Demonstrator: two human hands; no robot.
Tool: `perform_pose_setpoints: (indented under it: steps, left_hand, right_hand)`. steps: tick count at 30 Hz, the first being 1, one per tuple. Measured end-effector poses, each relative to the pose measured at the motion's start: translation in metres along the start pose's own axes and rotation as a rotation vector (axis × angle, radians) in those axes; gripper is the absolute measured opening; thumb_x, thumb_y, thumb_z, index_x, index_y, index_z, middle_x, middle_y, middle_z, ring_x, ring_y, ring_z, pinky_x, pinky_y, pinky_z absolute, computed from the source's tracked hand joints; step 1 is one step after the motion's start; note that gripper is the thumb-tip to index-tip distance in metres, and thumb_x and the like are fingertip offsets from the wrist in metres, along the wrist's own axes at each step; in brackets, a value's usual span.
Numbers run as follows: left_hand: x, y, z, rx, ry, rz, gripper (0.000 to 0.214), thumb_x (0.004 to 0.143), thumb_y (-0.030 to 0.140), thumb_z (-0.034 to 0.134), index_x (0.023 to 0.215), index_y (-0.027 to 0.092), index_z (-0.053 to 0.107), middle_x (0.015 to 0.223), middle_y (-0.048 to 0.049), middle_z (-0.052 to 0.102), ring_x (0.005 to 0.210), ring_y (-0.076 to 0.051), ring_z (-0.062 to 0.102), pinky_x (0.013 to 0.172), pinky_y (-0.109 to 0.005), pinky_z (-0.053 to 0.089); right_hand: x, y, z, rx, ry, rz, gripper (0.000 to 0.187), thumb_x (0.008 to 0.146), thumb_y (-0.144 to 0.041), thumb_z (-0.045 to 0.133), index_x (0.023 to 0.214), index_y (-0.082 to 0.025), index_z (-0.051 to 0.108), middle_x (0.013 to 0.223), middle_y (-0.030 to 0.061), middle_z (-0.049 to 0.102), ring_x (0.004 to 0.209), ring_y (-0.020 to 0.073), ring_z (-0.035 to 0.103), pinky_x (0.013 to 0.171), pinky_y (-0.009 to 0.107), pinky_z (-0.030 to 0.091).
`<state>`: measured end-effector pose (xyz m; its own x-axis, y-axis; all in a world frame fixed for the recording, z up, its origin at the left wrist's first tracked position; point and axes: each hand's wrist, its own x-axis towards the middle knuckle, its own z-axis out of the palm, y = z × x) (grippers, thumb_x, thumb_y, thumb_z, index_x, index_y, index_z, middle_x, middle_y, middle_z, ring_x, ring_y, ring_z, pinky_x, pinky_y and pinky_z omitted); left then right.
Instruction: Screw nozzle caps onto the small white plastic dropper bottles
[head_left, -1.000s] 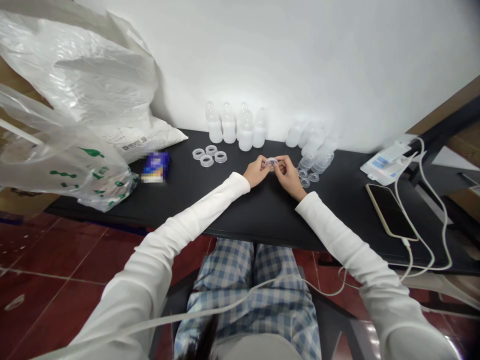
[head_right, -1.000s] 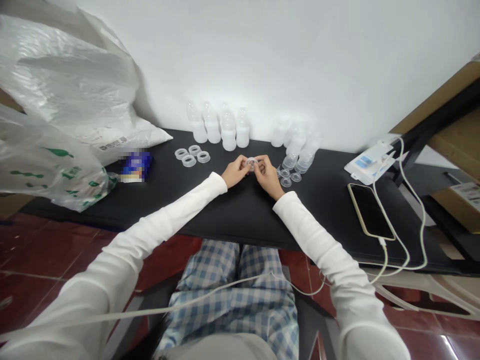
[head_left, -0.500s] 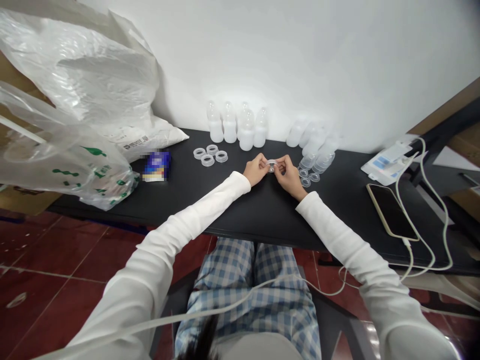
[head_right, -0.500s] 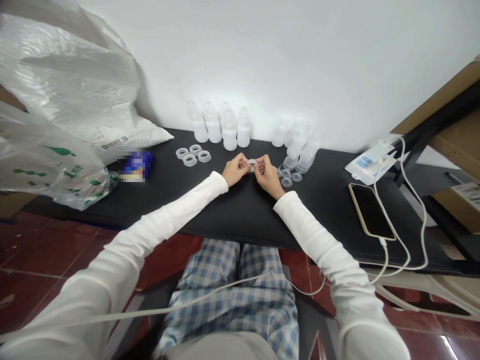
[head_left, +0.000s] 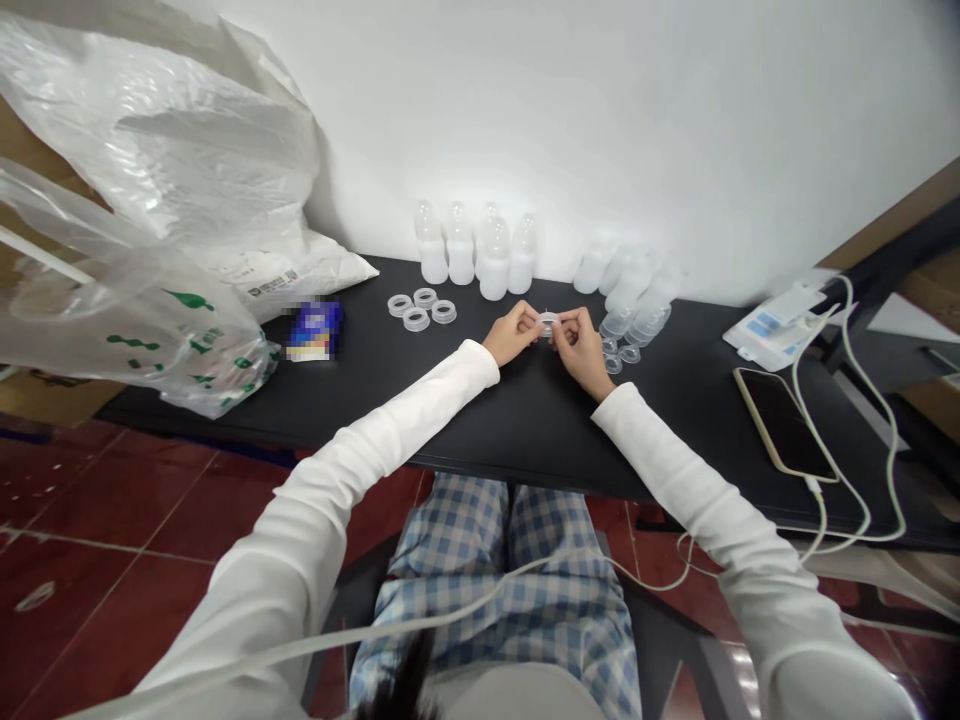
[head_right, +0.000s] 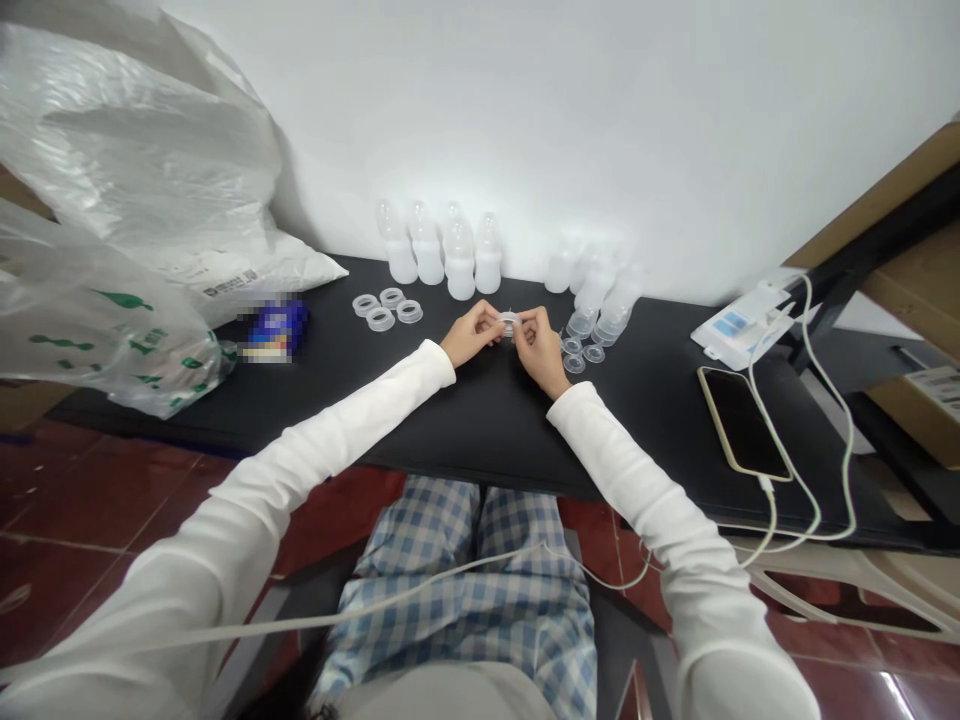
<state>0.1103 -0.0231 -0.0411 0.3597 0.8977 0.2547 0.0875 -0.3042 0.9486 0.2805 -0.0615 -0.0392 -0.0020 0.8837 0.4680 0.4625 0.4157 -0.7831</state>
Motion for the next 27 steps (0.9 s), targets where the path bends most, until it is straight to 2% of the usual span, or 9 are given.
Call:
perform_pose_setpoints:
  steps: [5,8,13,16,20,27]
  left_hand:
    - [0.003,-0.006,0.001,0.059,0.058,-0.032,0.018,0.085,0.020,0.072,0.097,0.017,0.059,0.093,-0.0037,0.070,0.084,-0.013,0.064,0.087,-0.030,0.052]
    - [0.004,-0.006,-0.001,0.114,0.021,-0.058,0.013,0.089,0.028,0.066,0.096,0.017,0.062,0.089,-0.0031,0.070,0.082,-0.014,0.063,0.087,-0.030,0.051]
    - [0.001,-0.003,-0.004,0.106,-0.075,-0.016,0.021,0.089,0.038,0.065,0.088,0.018,0.061,0.081,0.0007,0.068,0.079,-0.013,0.062,0.082,-0.027,0.049]
    - [-0.001,0.001,-0.003,0.097,-0.063,-0.009,0.018,0.088,0.035,0.066,0.084,0.018,0.059,0.076,0.0029,0.065,0.074,-0.012,0.059,0.077,-0.025,0.047]
    - [-0.003,0.009,-0.002,0.118,-0.035,-0.026,0.013,0.087,0.026,0.065,0.081,0.018,0.058,0.072,0.0046,0.060,0.069,-0.010,0.054,0.073,-0.024,0.044]
    - [-0.006,0.016,-0.002,0.178,-0.019,-0.014,0.019,0.086,0.027,0.064,0.073,0.019,0.053,0.064,0.0060,0.054,0.065,-0.010,0.049,0.070,-0.025,0.039]
  right_hand:
    - [0.001,0.000,0.000,-0.014,-0.025,-0.011,0.040,0.093,-0.061,0.059,0.108,-0.025,0.050,0.073,-0.0037,0.059,0.063,0.0146,0.057,0.061,0.030,0.048]
    - [0.001,0.000,0.001,-0.025,-0.039,-0.054,0.041,0.093,-0.061,0.058,0.108,-0.025,0.048,0.073,-0.0041,0.056,0.063,0.0140,0.055,0.063,0.030,0.048]
    - [0.002,0.003,-0.001,-0.060,-0.031,-0.070,0.039,0.094,-0.059,0.059,0.108,-0.025,0.048,0.080,-0.0015,0.058,0.066,0.0150,0.056,0.068,0.033,0.051]
    - [0.002,0.006,-0.002,-0.057,-0.061,-0.077,0.040,0.094,-0.062,0.058,0.106,-0.025,0.047,0.086,0.0010,0.061,0.069,0.0161,0.058,0.067,0.035,0.052]
    - [0.002,0.007,-0.001,0.040,-0.105,-0.067,0.043,0.091,-0.065,0.058,0.102,-0.027,0.043,0.082,-0.0002,0.060,0.071,0.0181,0.062,0.066,0.036,0.052]
    - [0.002,0.009,0.004,0.153,-0.071,0.009,0.042,0.089,-0.063,0.062,0.098,-0.027,0.042,0.075,-0.0043,0.058,0.064,0.0156,0.060,0.065,0.035,0.052]
